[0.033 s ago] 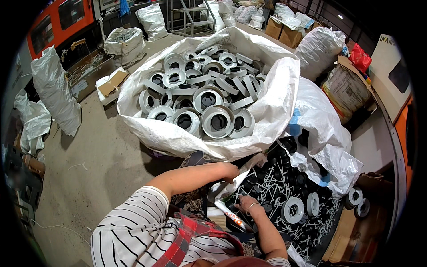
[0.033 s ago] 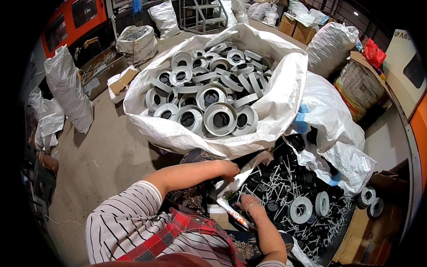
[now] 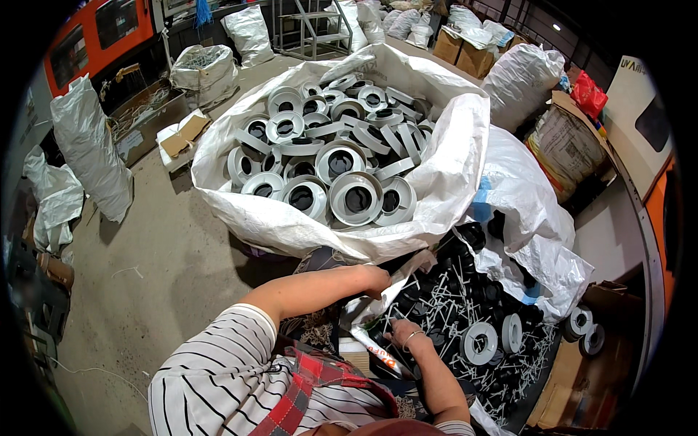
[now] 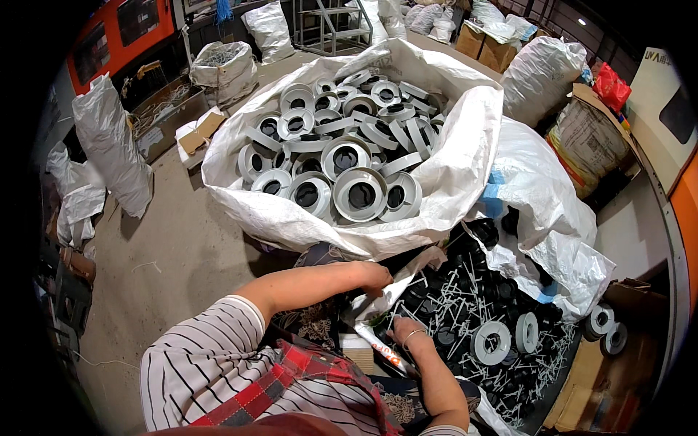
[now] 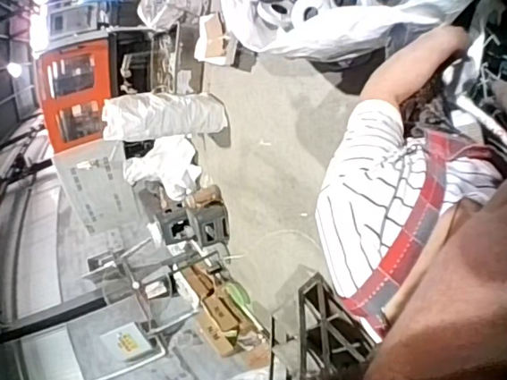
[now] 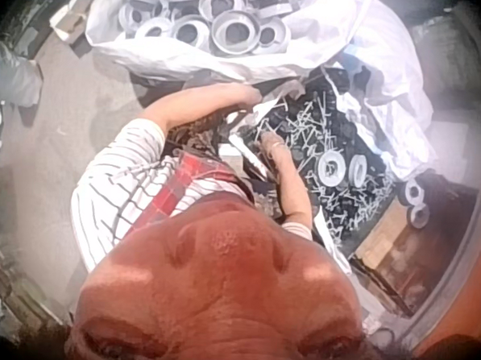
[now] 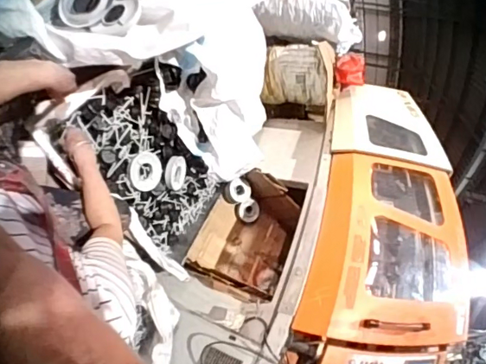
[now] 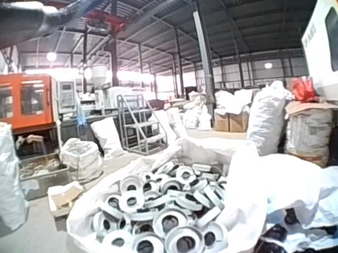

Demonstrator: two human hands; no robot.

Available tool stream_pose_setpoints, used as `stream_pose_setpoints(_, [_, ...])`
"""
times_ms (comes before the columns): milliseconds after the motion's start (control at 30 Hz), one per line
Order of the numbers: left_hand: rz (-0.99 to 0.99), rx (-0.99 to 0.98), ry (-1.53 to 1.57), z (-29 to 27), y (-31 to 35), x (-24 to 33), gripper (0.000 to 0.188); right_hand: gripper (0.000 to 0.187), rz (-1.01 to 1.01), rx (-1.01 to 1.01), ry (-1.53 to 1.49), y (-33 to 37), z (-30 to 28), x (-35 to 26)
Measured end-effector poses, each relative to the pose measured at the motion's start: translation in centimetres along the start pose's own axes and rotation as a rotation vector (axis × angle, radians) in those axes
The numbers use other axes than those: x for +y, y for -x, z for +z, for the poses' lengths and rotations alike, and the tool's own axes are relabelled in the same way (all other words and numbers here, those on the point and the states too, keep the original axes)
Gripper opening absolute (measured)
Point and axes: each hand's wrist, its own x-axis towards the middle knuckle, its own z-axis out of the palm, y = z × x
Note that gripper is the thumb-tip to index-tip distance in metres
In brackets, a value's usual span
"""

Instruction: The person sits on the floor and repeatedly picks up white circular plastic frames and black circular inserts. They insert the black pieces into the white frames by hand and place the assembled units into a large white sack.

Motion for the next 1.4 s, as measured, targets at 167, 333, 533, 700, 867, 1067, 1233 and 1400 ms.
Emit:
stream_pose_setpoints(167, [-0.008,-0.007,0.006,0.5,-0.4,-0.3,0.039,0.046,0.000,-0.009,0.006,-0.1,0.0,-0.1])
stream_pose_setpoints(333, [0.012,-0.016,-0.010,0.3,-0.3,-0.3,0.038,0.046,0.013,-0.015,0.005,-0.3,0.2,0.0])
stream_pose_setpoints(533, [-0.007,0.056,0.043,0.7,-0.4,-0.3,0.037,0.045,0.021,-0.018,-0.005,-0.3,0.3,0.1])
stream_pose_setpoints(700, [-0.003,-0.016,0.018,0.6,-0.6,-0.4,0.039,0.044,0.011,-0.010,-0.011,-0.1,0.2,0.0])
stream_pose_setpoints(867, [0.004,-0.025,0.000,0.9,-0.9,-0.7,0.040,0.044,0.022,-0.019,-0.019,0.1,-0.2,-0.4])
stream_pose_setpoints(1067, [-0.007,0.014,0.025,0.7,-0.5,-0.4,0.040,0.042,0.032,-0.024,-0.023,0.4,-0.7,-0.8])
stream_pose_setpoints(1233, [-0.010,0.026,0.027,0.6,-0.4,-0.3,0.038,0.040,0.026,-0.015,-0.017,-0.3,0.2,-0.1])
stream_pose_setpoints(1400, [-0.004,-0.017,0.024,-0.3,-0.2,-0.1,0.038,0.041,0.029,-0.028,-0.026,-0.4,0.1,0.3])
